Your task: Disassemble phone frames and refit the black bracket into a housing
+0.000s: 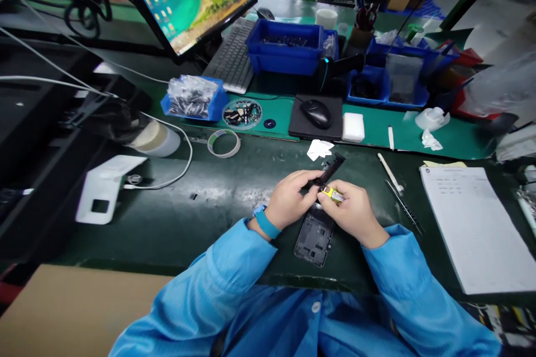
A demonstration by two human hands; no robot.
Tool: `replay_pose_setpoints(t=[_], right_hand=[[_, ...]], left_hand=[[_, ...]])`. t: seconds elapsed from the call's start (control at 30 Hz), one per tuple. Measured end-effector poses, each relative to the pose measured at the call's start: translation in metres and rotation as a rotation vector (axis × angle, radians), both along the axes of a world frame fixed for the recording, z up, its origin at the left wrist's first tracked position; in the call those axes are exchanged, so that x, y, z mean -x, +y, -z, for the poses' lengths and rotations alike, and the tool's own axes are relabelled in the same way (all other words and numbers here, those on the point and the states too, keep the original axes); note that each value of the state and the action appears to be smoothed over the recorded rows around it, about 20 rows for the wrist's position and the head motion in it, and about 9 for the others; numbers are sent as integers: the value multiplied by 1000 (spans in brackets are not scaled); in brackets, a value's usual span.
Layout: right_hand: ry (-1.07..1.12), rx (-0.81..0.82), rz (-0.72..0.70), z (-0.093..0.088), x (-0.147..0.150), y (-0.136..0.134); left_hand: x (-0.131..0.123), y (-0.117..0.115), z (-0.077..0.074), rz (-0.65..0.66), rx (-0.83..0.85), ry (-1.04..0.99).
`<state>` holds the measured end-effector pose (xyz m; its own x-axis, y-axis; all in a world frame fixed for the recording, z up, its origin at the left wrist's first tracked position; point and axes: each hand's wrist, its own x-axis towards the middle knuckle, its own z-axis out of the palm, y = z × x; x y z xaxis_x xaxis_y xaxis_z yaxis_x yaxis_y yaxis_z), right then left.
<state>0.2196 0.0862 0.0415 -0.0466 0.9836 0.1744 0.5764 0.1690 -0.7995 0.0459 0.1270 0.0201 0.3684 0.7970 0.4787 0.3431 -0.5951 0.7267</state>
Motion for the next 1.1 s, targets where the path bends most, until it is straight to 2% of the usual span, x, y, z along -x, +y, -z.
replay_pose_setpoints(t=[1.1], right_hand=[[-14, 26, -12, -5, 0, -1]], left_hand=[[1, 1, 1, 17, 26, -20]])
